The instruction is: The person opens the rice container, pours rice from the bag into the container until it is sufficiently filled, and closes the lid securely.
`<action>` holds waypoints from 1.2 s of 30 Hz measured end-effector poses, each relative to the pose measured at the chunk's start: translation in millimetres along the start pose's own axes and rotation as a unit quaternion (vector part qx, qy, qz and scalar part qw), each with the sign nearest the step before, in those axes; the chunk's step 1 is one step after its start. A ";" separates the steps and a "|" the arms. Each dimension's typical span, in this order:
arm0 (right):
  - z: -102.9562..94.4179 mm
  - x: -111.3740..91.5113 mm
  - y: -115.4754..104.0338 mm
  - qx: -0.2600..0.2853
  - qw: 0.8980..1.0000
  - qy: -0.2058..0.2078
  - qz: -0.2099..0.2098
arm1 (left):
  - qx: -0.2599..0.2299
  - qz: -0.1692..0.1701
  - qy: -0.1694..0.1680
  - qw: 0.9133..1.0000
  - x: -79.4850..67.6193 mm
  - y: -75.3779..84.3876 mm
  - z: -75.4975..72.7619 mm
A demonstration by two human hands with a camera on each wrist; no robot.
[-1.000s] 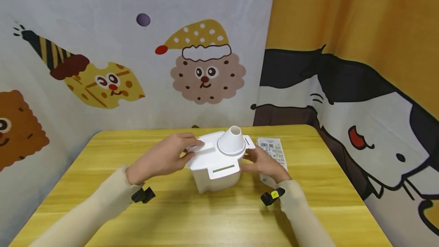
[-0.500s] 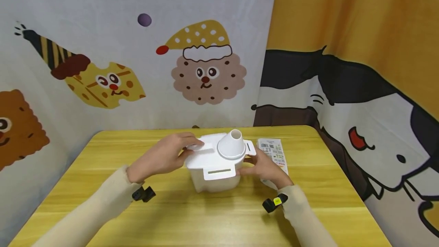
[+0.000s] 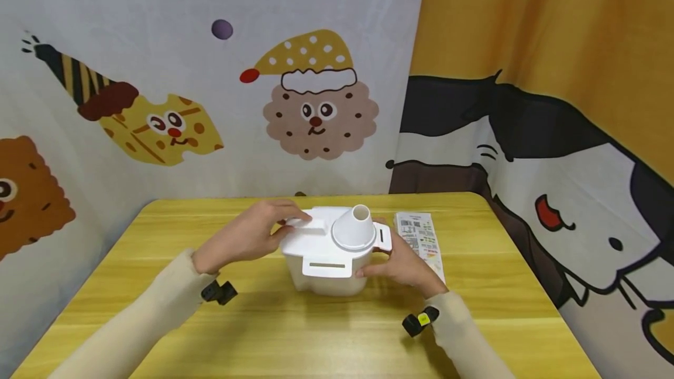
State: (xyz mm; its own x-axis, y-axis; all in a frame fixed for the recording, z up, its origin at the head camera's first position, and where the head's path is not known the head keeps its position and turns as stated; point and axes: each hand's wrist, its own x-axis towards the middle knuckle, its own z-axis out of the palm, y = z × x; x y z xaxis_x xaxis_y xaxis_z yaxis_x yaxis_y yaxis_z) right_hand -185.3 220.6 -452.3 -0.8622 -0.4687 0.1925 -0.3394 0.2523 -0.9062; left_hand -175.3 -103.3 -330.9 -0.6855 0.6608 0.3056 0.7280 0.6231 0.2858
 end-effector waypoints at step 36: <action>4.4 4.5 0.5 0.050 0.997 -0.037 -0.041 | -0.033 -0.017 0.047 0.998 9.3 -11.9 5.1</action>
State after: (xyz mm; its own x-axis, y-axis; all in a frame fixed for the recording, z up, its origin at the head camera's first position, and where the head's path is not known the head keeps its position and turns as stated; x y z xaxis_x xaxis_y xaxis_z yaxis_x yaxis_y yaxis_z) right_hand -187.7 214.8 -453.5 -0.8014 -0.5470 0.2419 -0.3653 0.1275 -0.9221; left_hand -190.4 -102.4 -336.0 -0.7089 0.5961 0.3770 0.7050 0.6133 0.3560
